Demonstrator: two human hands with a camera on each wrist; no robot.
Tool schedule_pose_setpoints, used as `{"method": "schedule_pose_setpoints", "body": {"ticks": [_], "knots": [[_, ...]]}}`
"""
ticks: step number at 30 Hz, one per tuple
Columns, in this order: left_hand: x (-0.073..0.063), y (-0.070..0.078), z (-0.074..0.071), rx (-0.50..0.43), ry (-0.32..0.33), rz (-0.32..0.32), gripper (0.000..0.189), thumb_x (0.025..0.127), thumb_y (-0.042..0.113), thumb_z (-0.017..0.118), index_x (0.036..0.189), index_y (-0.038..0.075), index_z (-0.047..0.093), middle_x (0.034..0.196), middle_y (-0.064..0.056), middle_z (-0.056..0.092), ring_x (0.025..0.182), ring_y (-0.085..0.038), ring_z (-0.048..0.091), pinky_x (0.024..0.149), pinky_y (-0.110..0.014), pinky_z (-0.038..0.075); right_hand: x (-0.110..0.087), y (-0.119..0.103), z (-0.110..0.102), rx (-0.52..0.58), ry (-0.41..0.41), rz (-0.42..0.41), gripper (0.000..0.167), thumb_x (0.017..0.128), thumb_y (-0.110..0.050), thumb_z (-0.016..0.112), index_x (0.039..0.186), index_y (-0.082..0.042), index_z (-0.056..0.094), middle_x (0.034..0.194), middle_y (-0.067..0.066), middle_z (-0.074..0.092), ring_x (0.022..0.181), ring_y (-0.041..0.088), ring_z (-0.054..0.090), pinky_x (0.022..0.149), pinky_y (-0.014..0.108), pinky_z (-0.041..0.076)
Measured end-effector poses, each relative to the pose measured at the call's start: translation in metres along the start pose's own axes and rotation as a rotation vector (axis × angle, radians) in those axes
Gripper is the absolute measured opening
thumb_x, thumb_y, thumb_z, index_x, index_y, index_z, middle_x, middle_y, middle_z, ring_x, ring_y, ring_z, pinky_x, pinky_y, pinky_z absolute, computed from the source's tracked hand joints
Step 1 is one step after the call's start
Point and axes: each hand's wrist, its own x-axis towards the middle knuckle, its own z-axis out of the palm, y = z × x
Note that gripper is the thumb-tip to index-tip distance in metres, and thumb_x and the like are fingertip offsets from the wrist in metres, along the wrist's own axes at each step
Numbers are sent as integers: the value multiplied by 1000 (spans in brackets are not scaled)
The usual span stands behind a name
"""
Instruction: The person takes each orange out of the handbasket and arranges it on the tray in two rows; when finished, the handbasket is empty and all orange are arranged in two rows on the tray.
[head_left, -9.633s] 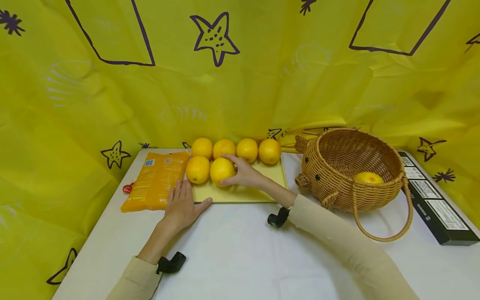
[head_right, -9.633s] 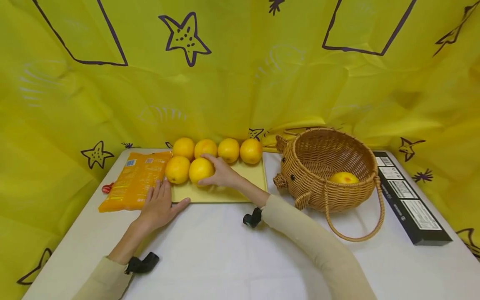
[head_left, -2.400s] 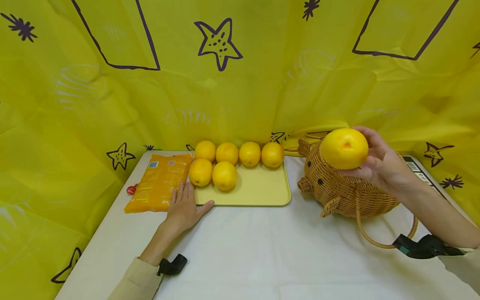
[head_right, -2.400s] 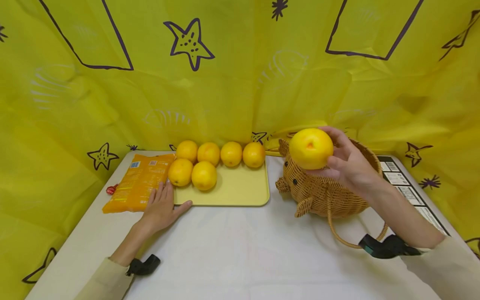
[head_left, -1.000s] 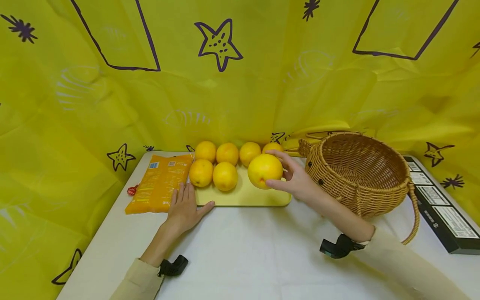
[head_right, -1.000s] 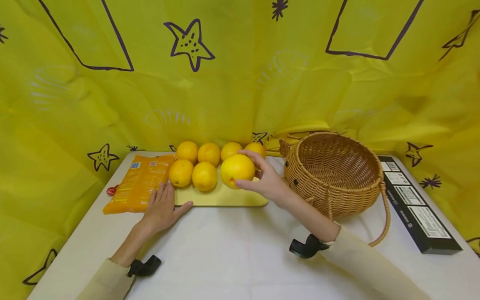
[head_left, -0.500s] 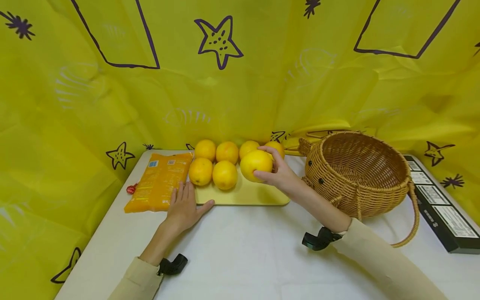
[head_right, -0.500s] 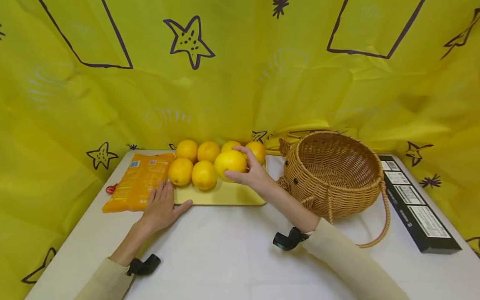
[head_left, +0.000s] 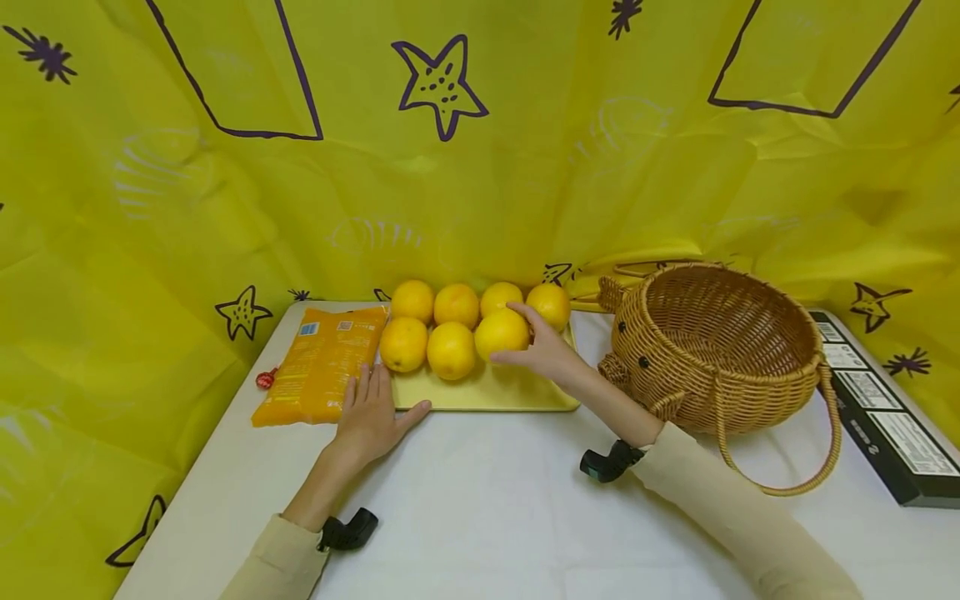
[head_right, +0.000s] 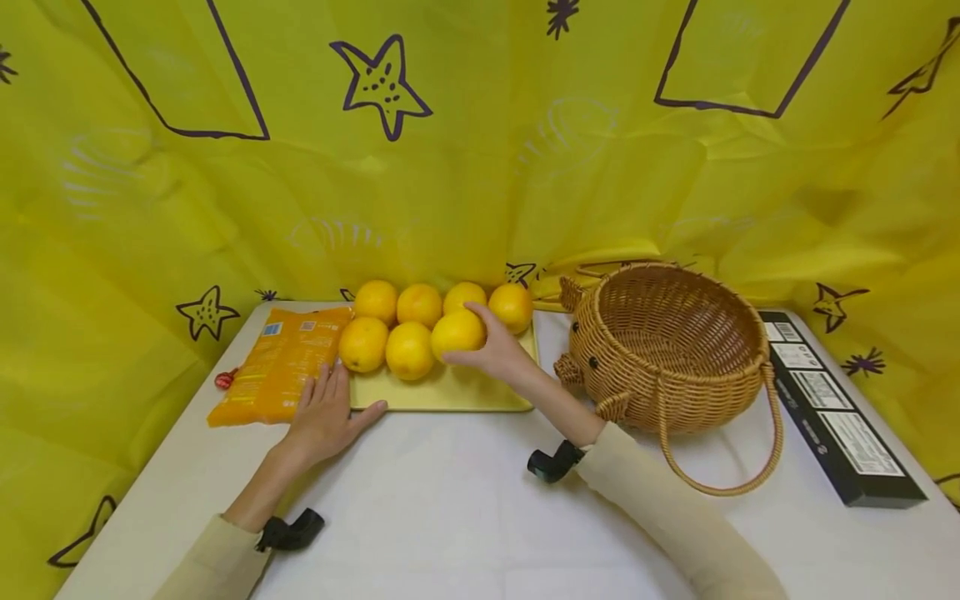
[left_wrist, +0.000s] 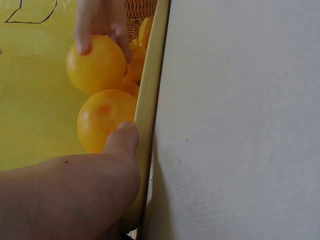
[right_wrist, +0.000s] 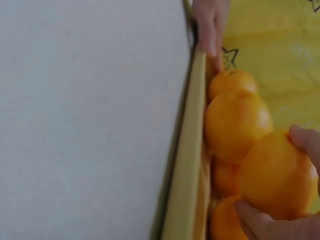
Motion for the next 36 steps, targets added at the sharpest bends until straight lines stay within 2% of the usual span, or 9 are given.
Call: {"method": "schedule_pose_setpoints", "body": {"ticks": [3,5,9,12,16,21,25,32,36], "knots": [[0,1,0,1,-4,0,105,92,64,47,151,-11,3,160,-28,7,150,-42,-2,121,-58,-2,5,8,1,-63,3,-6,99,77,-30,81,153,-17,20,156,16,27,137,36,39,113,53,34],[0,1,-1,3,-3,0,105,92,64,47,151,-11,3,160,-28,7,150,-42,-2,121,-58,-1,8,11,2,-108,5,-43,98,77,-27,81,153,-13,22,155,18,28,138,37,37,113,55,32],[0,2,-1,4,-5,-3,105,92,64,47,151,-11,3,160,-28,7,150,-42,-2,121,-58,-2,10,15,5,-206,17,-105,95,76,-24,82,152,-13,26,152,24,29,136,41,34,111,61,31],[0,2,-2,3,-11,-5,105,92,64,47,151,-11,2,160,-28,6,150,-42,-3,121,-58,-2,11,18,7,-251,12,-102,94,76,-24,82,152,-15,27,147,28,28,132,42,36,109,62,32],[1,2,-2,3,-2,4,105,92,64,47,151,-11,3,160,-28,7,150,-42,-2,121,-58,-1,10,24,8,-240,-8,-85,94,78,-22,80,153,-16,25,146,27,28,132,42,37,110,60,32],[-2,2,1,1,-6,1,105,92,65,47,151,-11,4,160,-28,7,150,-43,-1,121,-58,0,8,29,8,-190,-18,-48,94,81,-23,77,153,-9,19,153,24,26,139,41,33,113,58,29],[-2,3,2,-3,-18,2,106,92,66,45,151,-10,3,161,-27,6,150,-42,-2,121,-57,-1,4,31,8,-182,7,-4,93,81,-23,77,152,-7,18,148,28,25,132,40,38,109,56,34],[-2,3,-3,2,-11,-2,105,92,64,46,151,-11,2,161,-27,5,150,-42,-3,121,-57,-2,3,27,9,-215,23,-69,92,84,-21,76,153,-6,17,148,28,29,131,41,40,109,55,36],[-1,2,-3,7,-11,2,105,92,64,46,151,-11,3,160,-28,5,150,-42,-3,121,-58,-2,1,25,9,-240,24,-70,93,84,-24,75,153,-5,16,150,27,30,133,40,39,110,55,35]]}}
